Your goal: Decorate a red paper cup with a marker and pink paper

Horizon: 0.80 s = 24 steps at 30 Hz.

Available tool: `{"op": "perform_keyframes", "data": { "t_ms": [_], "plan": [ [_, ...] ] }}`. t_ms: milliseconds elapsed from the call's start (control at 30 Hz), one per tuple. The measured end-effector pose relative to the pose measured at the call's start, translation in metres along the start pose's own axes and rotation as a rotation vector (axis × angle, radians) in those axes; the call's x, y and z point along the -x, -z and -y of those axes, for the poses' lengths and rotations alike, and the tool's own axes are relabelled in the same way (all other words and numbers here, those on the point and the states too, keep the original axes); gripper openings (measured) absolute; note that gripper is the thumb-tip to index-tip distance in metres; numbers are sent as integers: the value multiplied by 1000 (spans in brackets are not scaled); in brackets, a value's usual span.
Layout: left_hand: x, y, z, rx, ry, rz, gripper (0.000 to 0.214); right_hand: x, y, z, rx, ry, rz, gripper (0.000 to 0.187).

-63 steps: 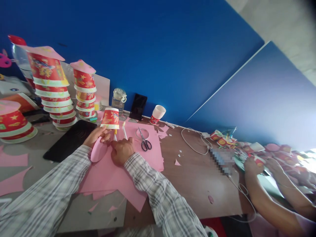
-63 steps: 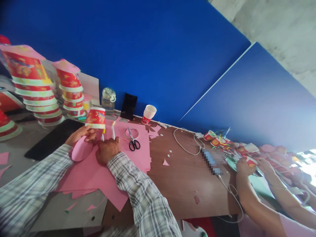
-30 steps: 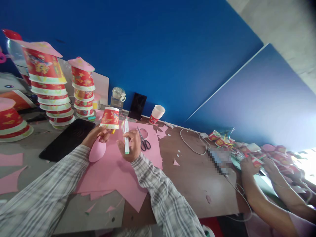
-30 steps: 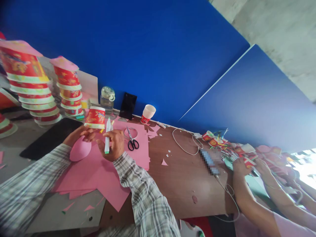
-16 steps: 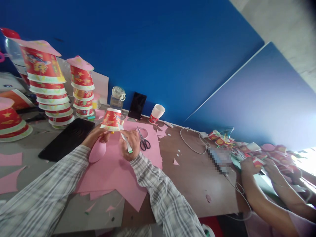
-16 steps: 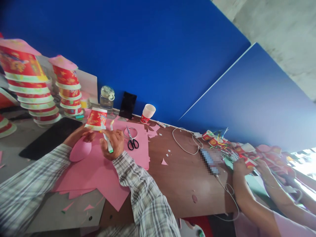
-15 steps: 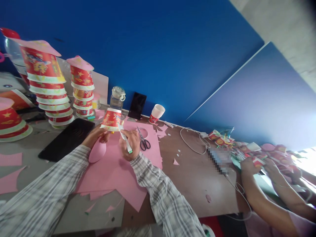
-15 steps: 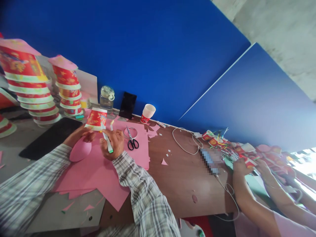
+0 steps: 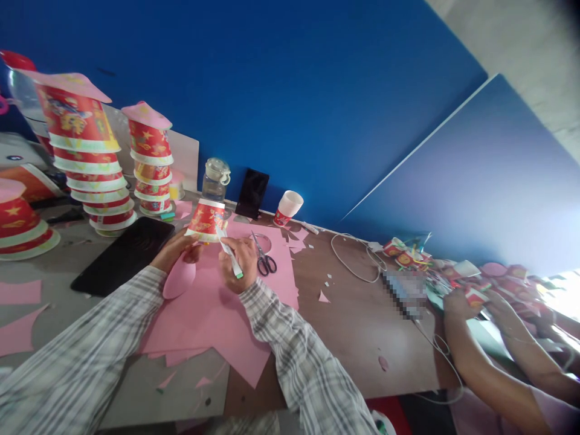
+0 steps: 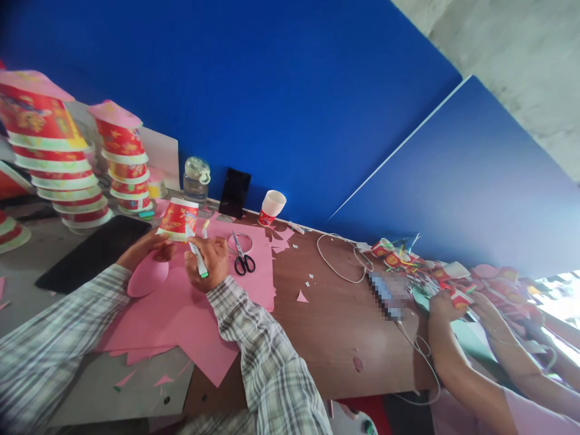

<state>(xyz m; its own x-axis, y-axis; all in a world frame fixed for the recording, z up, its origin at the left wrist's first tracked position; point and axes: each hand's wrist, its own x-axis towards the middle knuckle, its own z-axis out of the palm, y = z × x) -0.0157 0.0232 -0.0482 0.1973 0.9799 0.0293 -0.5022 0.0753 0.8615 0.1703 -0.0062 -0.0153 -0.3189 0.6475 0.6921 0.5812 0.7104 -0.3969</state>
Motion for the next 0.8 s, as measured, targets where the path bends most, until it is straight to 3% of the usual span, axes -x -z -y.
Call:
{"op": "perform_keyframes", "data": {
  "t_ms": [233, 467, 800],
  "plan": [
    [2, -4, 0, -140, -67, -47, 18, -1, 0, 0, -47, 18, -27, 26],
    [5, -9, -3, -128, -70, -66, 19, -3, 0, -2, 5, 20, 16, 28],
    [7, -11, -6, -94, -58, -37, 20, -4, 4, 2, -97, 101, -100, 24]
  ]
}}
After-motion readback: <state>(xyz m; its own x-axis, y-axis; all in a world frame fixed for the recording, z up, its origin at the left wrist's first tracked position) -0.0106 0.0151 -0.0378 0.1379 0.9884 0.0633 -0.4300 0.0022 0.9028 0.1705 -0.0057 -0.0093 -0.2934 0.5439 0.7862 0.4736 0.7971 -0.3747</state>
